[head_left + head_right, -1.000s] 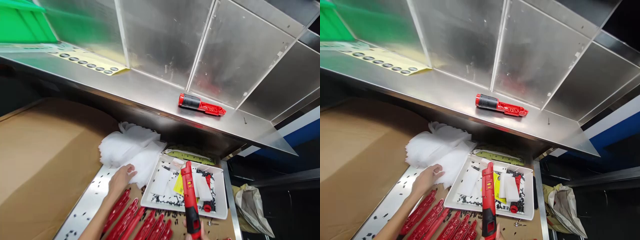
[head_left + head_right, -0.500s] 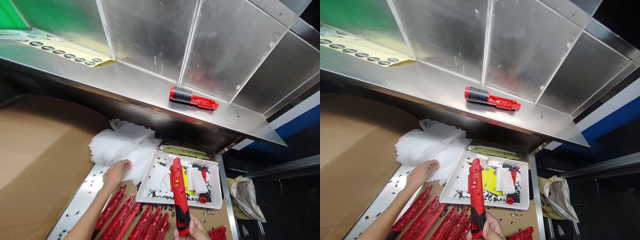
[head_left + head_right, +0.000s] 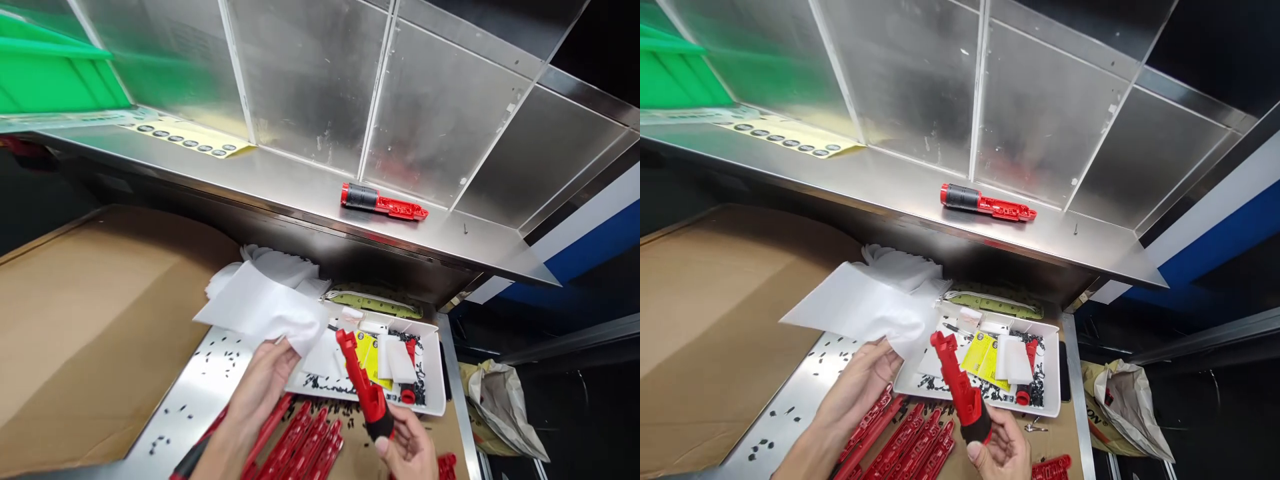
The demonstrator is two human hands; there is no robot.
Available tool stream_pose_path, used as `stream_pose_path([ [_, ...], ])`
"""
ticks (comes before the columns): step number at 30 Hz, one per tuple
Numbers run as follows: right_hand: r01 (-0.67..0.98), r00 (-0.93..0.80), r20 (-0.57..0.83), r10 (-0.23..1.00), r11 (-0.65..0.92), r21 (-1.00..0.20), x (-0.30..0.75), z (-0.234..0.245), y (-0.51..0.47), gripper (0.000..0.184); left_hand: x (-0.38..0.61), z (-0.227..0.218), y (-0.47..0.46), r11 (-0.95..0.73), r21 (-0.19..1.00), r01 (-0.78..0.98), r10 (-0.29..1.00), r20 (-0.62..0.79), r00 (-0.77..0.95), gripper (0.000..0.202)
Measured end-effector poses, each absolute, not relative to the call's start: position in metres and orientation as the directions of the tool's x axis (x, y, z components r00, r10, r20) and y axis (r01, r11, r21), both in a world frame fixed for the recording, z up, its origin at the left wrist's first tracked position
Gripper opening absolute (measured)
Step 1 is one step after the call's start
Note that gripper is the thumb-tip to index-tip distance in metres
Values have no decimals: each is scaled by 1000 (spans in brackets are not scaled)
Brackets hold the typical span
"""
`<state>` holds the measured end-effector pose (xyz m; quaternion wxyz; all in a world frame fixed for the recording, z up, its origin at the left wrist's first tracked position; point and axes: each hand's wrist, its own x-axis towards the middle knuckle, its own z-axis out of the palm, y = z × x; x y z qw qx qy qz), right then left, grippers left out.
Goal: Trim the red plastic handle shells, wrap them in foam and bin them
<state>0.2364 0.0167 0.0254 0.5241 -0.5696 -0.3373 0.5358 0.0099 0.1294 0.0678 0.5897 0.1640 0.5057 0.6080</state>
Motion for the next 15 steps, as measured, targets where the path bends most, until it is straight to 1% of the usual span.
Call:
stream_pose_path([
  [1,-56,284,-195,939,-187,-981,239,25,14,53,19,72,123,199,769,-608,878,-415,-238,7],
  [3,179,389,-38,920,-116,-977,245,25,8,39,35,79,112,173,697,-695,866,-444,-230,16],
  [5,357,420,126,899,-36,-934,249,25,3,31,46,85,104,146,638,-756,854,-467,-229,22],
  [6,417,421,187,888,-6,-909,251,25,1,30,50,88,100,134,612,-779,850,-475,-228,23],
  [8,489,406,262,875,34,-872,251,26,-3,28,54,94,93,119,563,-818,846,-488,-213,23],
  [11,526,377,323,868,87,-846,250,29,-8,25,57,100,85,119,501,-857,849,-499,-173,26],
  [13,531,368,338,866,103,-841,250,31,-13,24,59,102,82,116,488,-865,843,-508,-174,28],
  [15,545,364,343,866,100,-833,253,33,-18,23,62,101,82,106,498,-861,825,-528,-204,24],
])
